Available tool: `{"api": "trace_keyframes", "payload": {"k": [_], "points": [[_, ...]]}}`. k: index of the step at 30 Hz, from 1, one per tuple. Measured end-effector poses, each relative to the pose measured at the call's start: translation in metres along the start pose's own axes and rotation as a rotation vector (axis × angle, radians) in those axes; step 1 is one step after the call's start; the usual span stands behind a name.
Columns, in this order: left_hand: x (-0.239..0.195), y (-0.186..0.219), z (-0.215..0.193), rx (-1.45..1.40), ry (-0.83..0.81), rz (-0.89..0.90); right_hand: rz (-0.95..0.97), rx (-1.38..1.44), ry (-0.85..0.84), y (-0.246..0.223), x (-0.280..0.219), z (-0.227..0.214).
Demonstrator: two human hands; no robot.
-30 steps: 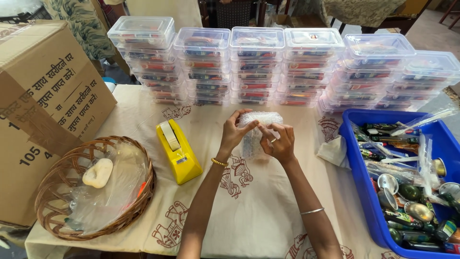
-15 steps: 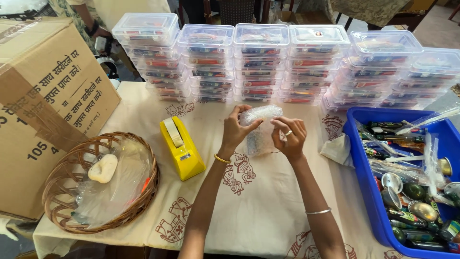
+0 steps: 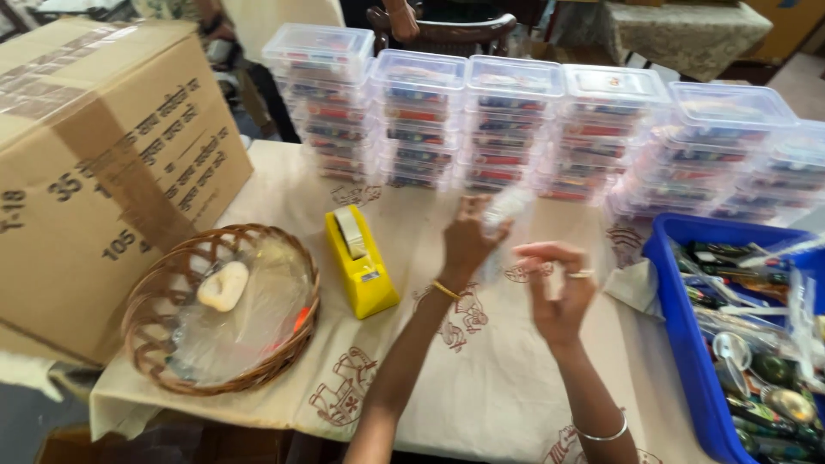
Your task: The person wraps small plastic containers filled with colorful items in bubble wrap. They use a yellow tape dispenser to secure the bubble wrap around each container before placing the wrapped items into a cardboard box.
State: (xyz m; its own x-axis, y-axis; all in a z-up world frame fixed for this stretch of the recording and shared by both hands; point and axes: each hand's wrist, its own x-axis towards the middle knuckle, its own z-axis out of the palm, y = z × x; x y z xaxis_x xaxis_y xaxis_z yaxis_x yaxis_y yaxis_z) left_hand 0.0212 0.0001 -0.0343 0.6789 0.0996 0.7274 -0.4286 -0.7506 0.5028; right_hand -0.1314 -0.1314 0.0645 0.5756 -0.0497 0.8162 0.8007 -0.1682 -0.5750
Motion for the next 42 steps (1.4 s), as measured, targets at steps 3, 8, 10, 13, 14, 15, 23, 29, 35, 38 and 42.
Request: {"api": "trace_keyframes", "payload": {"k": [3,8,10,13,14,15,23,29,35,38,42], "points": [[-0.019,0.025,0.021,0.087,0.062,0.061,0.021,-0.2,-0.303,-0.007,-0.007,0.049],[-0.033,0.058,0.015,0.187,0.092,0.183,0.004,-0.238,-0.764,0.084,-0.026,0.152],[-0.037,0.068,0.013,0.204,0.066,0.224,0.11,-0.261,-0.922,0.116,-0.031,0.186],[-0.04,0.072,0.016,0.206,0.049,0.317,0.496,-0.36,-1.042,0.123,-0.022,0.215],[-0.04,0.073,0.015,0.208,0.063,0.32,0.559,-0.39,-1.024,0.137,-0.025,0.221],[-0.04,0.073,0.013,0.209,0.077,0.324,0.621,-0.419,-1.006,0.151,-0.029,0.228],[-0.044,0.076,0.016,0.215,0.092,0.354,0.502,-0.286,-1.002,0.176,-0.078,0.213],[-0.052,0.08,0.012,0.299,0.101,0.432,0.636,-0.464,-0.965,0.089,-0.062,0.216],[-0.055,0.075,0.013,0.276,0.172,0.468,0.588,-0.466,-0.882,0.12,-0.054,0.214],[-0.056,0.078,0.019,0.307,0.165,0.508,0.553,-0.375,-0.911,0.143,-0.043,0.203],[-0.058,0.077,0.026,0.333,0.146,0.513,0.697,-0.078,-0.873,0.154,-0.037,0.196]]}}
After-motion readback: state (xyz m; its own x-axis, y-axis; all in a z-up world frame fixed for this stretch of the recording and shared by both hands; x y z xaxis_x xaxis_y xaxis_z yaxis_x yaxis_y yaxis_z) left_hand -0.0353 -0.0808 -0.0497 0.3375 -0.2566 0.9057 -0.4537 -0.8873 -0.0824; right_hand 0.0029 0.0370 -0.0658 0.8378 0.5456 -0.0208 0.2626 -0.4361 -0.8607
